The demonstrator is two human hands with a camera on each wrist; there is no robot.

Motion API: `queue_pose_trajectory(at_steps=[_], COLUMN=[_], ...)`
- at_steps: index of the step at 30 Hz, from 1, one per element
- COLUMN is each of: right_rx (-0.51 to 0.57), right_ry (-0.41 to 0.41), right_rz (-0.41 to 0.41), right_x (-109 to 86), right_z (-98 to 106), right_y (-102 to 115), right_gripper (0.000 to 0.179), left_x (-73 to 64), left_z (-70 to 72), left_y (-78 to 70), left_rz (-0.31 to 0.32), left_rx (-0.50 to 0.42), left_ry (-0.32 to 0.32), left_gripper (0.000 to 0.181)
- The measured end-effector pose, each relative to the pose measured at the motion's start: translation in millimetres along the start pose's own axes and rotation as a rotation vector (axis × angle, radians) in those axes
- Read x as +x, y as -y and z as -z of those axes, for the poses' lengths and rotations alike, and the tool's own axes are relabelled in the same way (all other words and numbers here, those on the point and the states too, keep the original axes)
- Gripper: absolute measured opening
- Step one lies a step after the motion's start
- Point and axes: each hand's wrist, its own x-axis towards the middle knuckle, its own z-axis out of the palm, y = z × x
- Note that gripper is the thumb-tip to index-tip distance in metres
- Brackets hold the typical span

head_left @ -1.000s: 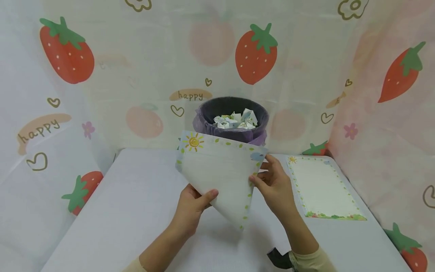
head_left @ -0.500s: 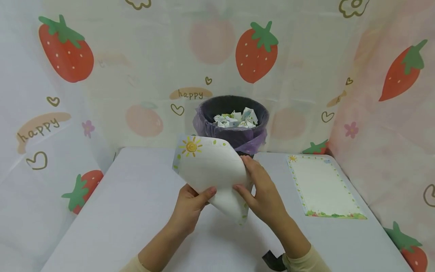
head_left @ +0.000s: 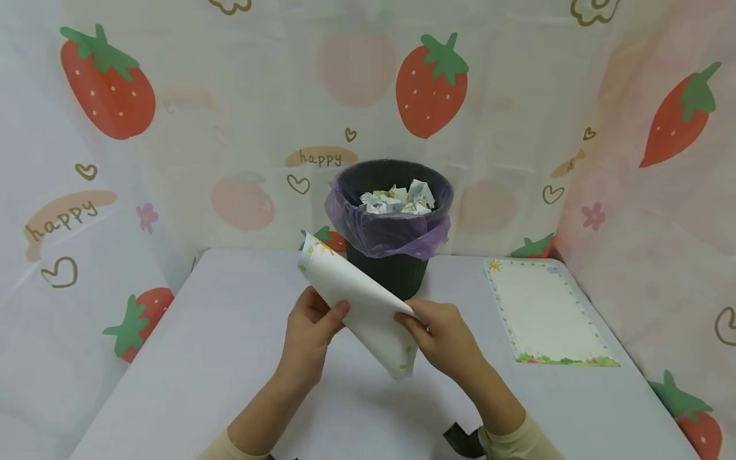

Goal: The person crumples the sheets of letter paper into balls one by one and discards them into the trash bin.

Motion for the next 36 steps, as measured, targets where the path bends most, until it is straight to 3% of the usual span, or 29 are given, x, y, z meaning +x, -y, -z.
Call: queue_pose_trajectory(at_steps=[4, 7, 10, 13, 15, 17, 22, 25, 30, 36], right_rx=[0.002, 0.004, 0.029, 0.056, 0.071, 0.086, 0.157, 0.178, 0.160, 0.140], right_ry=[0.019, 0.056, 0.109, 0.152, 0.165, 0.168, 0.169, 0.167, 0.164, 0.150], right_rz=[-0.043, -0.071, -0.089, -0.090, -0.072, -0.049, 0.004, 0.028, 0.069, 0.100], right_x=[-0.1, -0.2, 0.3, 0.6, 0.5, 0.1, -0.3, -0.6, -1.6, -2.9], right_z=[4, 6, 8, 9, 10, 11, 11, 10, 6, 0], right_y=[-3, -5, -4, -5, -6, -7, -11, -13, -18, -21], right_gripper=[0.009, 0.005, 0.004, 0.007, 0.010, 0.012, 0.012, 0.011, 0.013, 0.012], left_x=[4.4, 7.3, 9.3, 10.5, 10.5, 10.5, 6.3, 2.9, -0.1, -1.9], left_z=[6.3, 9.7, 12.4, 13.4, 13.6, 12.8, 10.0, 7.1, 3.8, 3.3], left_y=[-6.8, -9.8, -9.3, -7.7, -6.6, -6.0, -3.1, -2.7, -2.4, 2.6], left_rz=[-0.270, -0.512, -0.696, -0.775, -0.771, -0.727, -0.498, -0.382, -0.318, -0.345], left_rx=[0.007, 0.082, 0.279, 0.477, 0.587, 0.645, 0.702, 0.673, 0.587, 0.583], left_ry=[-0.092, -0.137, -0.197, -0.230, -0.206, -0.129, 0.104, 0.171, 0.212, 0.240], left_gripper=[0.062, 0.065, 0.059, 0.053, 0.056, 0.067, 0.112, 0.121, 0.101, 0.055])
